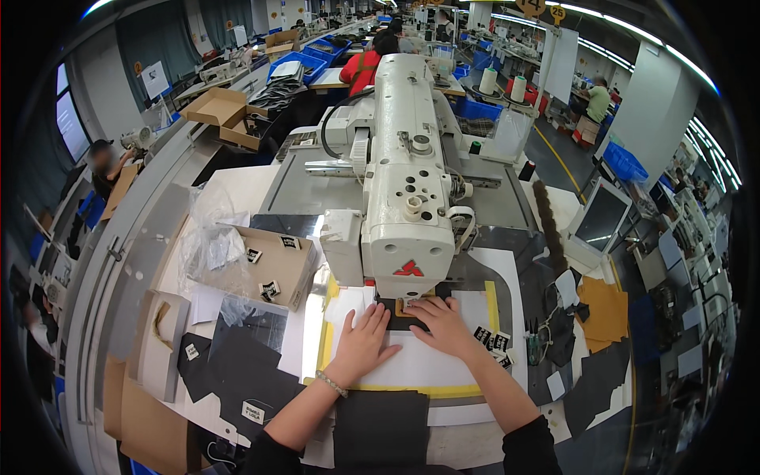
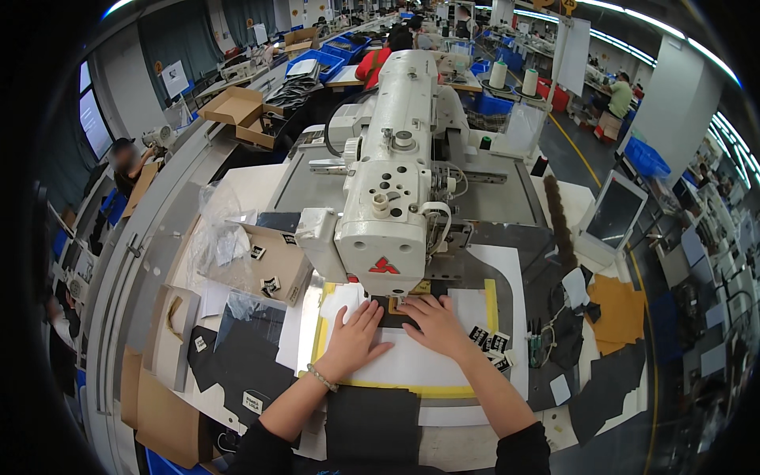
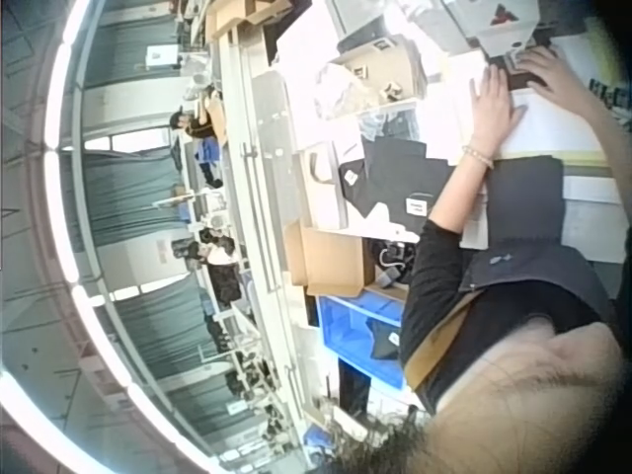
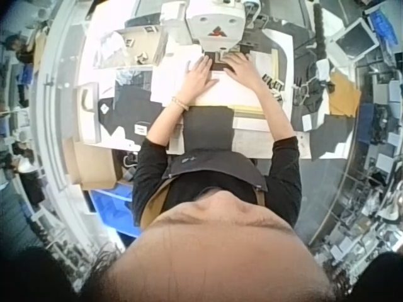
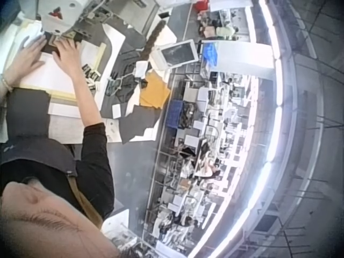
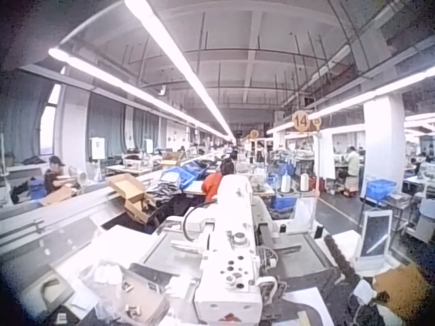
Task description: Operator is using an industrial sewing machine to attach small leather labels or patches to black fabric panels.
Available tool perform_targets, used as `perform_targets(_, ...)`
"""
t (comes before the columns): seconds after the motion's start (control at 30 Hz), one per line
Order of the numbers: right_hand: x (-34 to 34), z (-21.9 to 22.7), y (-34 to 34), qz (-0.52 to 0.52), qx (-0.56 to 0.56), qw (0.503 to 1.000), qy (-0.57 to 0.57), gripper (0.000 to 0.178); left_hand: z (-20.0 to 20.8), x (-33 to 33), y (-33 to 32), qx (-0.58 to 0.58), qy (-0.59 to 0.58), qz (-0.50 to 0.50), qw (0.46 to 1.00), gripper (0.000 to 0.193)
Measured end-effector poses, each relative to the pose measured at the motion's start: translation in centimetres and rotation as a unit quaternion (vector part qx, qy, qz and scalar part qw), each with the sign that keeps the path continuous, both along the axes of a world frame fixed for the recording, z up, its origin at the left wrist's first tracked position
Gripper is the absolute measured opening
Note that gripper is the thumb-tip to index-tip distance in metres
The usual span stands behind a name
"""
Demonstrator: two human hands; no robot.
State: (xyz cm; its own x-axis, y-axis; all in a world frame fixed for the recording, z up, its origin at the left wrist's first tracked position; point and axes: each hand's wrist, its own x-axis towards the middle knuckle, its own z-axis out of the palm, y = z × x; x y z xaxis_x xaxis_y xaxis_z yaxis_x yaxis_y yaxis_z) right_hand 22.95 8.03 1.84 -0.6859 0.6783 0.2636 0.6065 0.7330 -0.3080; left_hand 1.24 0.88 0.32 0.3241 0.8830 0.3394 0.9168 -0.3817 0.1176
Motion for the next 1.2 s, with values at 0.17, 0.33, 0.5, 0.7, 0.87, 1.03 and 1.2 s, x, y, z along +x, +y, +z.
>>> perform_targets(0.17, 0.7, -0.1, 0.6, 0.016, -0.039, 0.998, 0.040, 0.034, 0.1, 0.0, 0.0, -0.005, -0.020, -0.004, 1.000, 0.069)
perform_targets(0.33, 0.8, -0.2, 0.8, 0.022, -0.017, 0.999, 0.046, 0.033, 0.2, 0.0, 0.1, -0.006, -0.022, -0.006, 1.000, 0.069)
perform_targets(0.5, 0.6, -0.9, 0.7, 0.011, 0.003, 0.999, 0.051, 0.031, 0.4, 0.0, 0.1, -0.015, -0.032, -0.005, 0.999, 0.067)
perform_targets(0.7, 0.5, -0.9, 0.4, 0.000, 0.024, 0.999, 0.035, 0.031, 0.6, 0.2, 0.3, -0.022, -0.028, 0.002, 0.999, 0.064)
perform_targets(0.87, 0.7, -1.3, 0.1, -0.005, 0.034, 0.998, 0.051, 0.030, 0.5, 0.4, 0.3, -0.020, -0.030, -0.002, 0.999, 0.059)
perform_targets(1.03, 0.7, -0.8, 0.2, 0.004, 0.027, 0.999, 0.045, 0.032, 0.7, 0.3, 0.5, -0.019, -0.017, 0.006, 1.000, 0.057)
perform_targets(1.2, 0.5, -1.0, 0.4, 0.000, 0.028, 0.999, 0.039, 0.034, 0.4, 0.1, 0.8, -0.007, -0.005, 0.009, 1.000, 0.055)
